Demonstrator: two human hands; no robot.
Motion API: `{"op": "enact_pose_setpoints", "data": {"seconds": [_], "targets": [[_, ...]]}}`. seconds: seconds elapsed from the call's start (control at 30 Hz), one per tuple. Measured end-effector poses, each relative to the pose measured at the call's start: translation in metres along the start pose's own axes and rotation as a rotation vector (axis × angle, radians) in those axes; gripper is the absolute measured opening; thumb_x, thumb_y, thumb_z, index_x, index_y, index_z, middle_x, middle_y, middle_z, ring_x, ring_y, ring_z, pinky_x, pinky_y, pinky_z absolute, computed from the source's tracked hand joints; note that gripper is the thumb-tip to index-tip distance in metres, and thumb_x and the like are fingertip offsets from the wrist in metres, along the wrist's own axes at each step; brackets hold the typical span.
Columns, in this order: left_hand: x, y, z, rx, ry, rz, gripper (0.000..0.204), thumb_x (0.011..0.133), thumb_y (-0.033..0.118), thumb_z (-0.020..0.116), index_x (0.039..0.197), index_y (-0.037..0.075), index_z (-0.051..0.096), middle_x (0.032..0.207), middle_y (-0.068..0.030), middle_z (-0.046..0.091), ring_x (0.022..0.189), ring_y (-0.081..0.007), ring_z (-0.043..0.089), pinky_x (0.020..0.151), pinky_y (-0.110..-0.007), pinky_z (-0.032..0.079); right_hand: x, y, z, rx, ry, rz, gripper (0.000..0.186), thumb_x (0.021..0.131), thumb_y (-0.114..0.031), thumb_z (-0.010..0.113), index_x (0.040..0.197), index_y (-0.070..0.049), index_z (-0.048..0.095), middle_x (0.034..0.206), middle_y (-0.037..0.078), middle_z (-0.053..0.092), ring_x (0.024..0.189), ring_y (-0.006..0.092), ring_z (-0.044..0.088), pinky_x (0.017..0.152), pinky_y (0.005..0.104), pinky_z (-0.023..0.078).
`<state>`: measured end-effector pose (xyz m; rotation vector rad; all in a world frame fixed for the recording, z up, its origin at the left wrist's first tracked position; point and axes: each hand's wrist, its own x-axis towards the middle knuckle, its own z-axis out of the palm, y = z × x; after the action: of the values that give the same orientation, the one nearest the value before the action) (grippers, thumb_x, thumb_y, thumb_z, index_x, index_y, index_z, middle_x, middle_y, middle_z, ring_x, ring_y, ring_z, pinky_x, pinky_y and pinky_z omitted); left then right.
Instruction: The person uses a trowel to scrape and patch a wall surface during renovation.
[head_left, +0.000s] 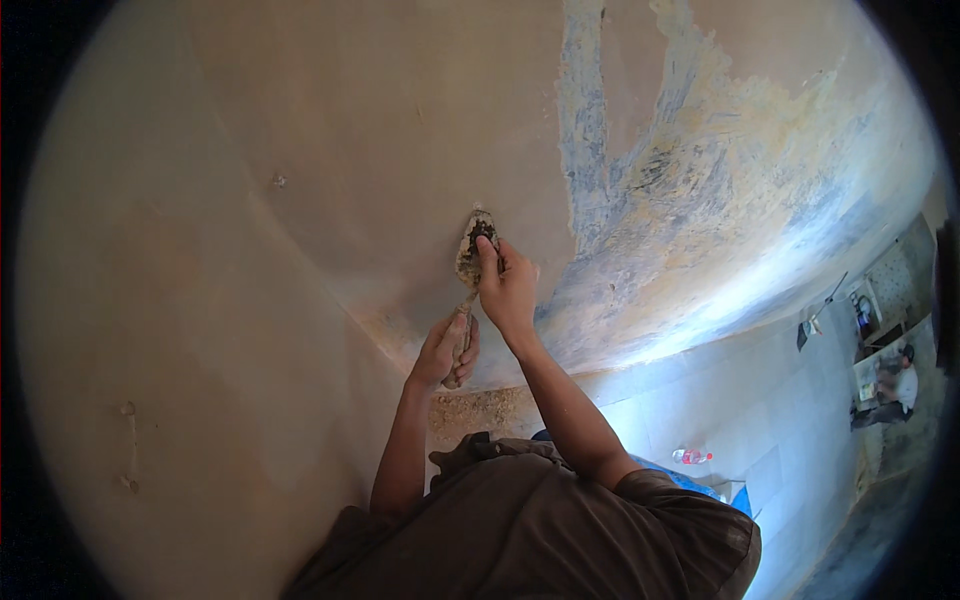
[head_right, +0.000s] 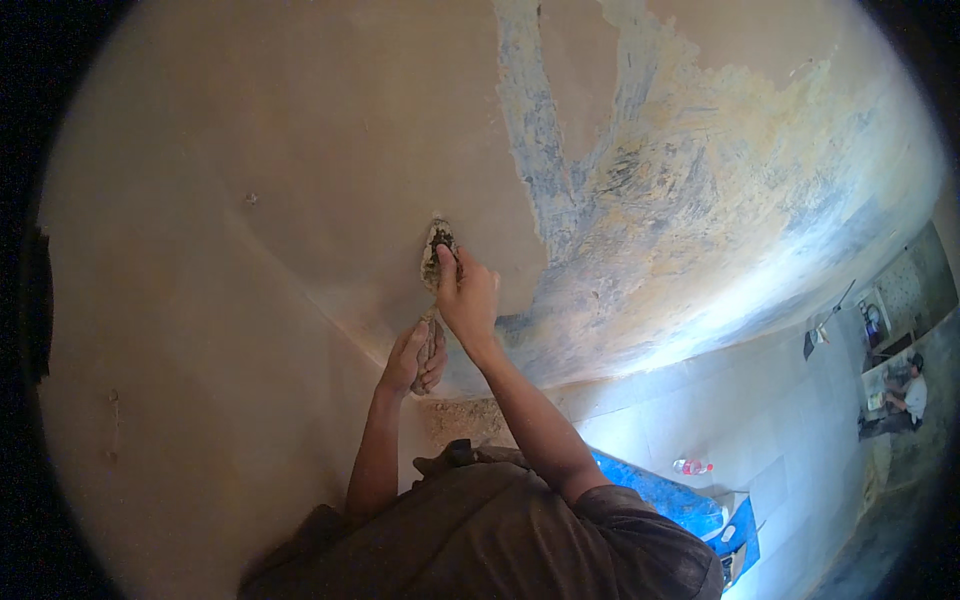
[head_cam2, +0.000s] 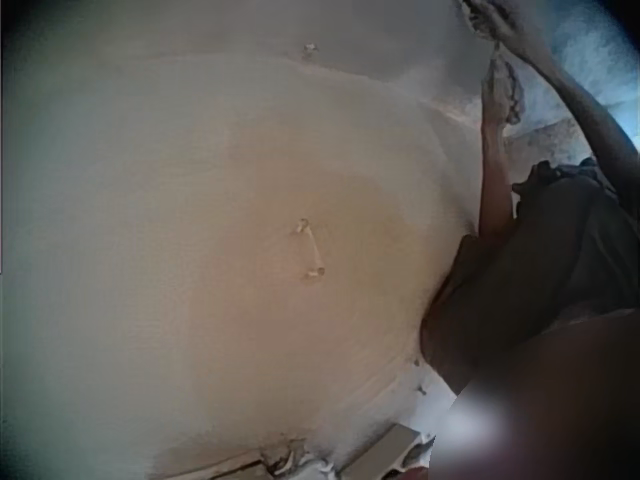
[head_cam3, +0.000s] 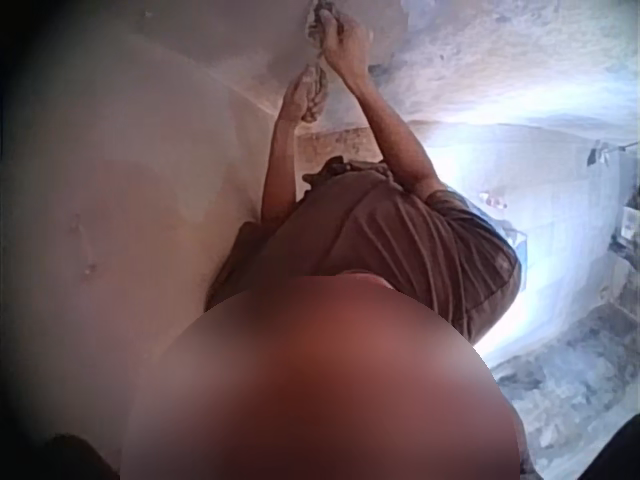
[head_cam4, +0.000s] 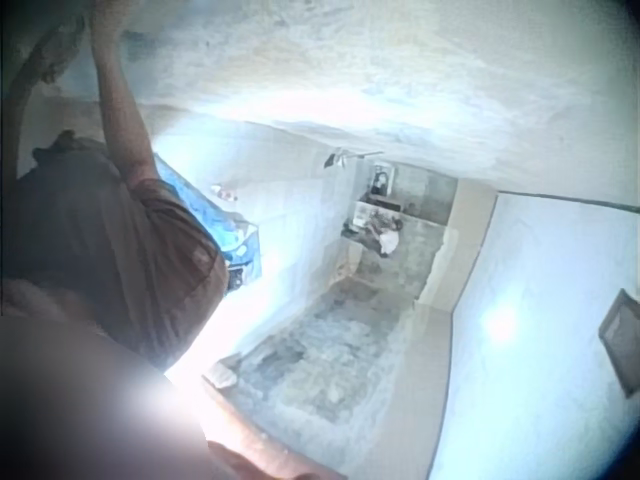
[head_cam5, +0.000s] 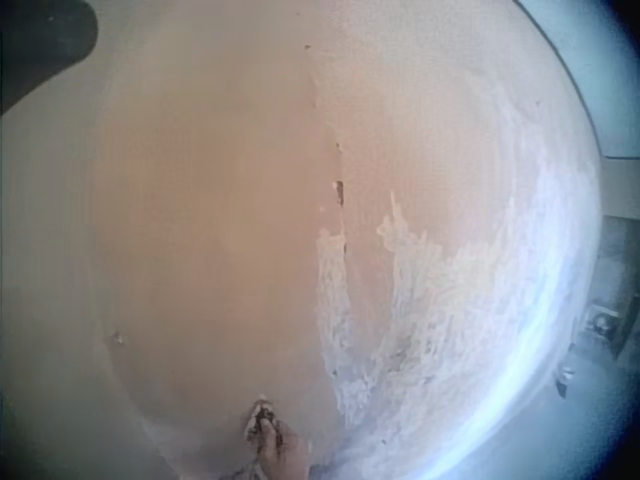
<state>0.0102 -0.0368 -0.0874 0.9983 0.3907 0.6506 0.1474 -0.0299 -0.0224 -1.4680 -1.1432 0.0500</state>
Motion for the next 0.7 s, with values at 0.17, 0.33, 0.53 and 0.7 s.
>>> {"op": "enact_pose_setpoints", "data": {"seconds": [0.17,0.33,0.53,0.7], "targets": [[0.003,0.000,0.003,0.010,-0.016,0.042,0.040,0.099,0.043,0.041,0.086,0.006,0.046,0.055,0.0001,0.042,0.037,-0.0088,0.041,0.034,-0.025,0.036,0.002,-0.006,-0.006,-0.063,-0.073,0.044,0.035,0.094,-0.027,0.054,0.071,-0.001,0.056,0.056,0.019,0.055,0.052,0.0392,0.053,0.051,0.0466,0.037],[0.001,-0.001,0.003,0.001,-0.018,0.028,0.041,0.100,0.044,0.040,0.085,0.006,0.046,0.054,-0.0001,0.042,0.039,-0.0089,0.042,0.035,-0.025,0.037,0.002,-0.014,-0.012,-0.243,-0.026,-0.053,0.034,0.093,-0.025,0.055,0.067,-0.004,0.056,0.050,0.018,0.053,0.047,0.0399,0.054,0.048,0.0475,0.041],[0.000,-0.003,0.006,0.026,0.016,0.029,0.044,0.099,0.047,0.037,0.087,0.006,0.047,0.053,0.0001,0.041,0.038,-0.0091,0.040,0.034,-0.025,0.036,0.004,-0.014,-0.009,-0.277,-0.013,-0.142,0.034,0.092,-0.024,0.056,0.064,-0.005,0.054,0.048,0.018,0.052,0.046,0.0397,0.055,0.044,0.0470,0.041],[0.002,-0.004,0.011,-0.004,-0.008,0.029,0.043,0.100,0.045,0.037,0.086,0.006,0.046,0.053,-0.0001,0.041,0.039,-0.0092,0.041,0.035,-0.025,0.036,0.007,-0.010,-0.013,-0.301,-0.034,-0.137,0.034,0.092,-0.025,0.056,0.065,-0.005,0.054,0.048,0.018,0.052,0.046,0.0397,0.055,0.045,0.0471,0.042]]}}
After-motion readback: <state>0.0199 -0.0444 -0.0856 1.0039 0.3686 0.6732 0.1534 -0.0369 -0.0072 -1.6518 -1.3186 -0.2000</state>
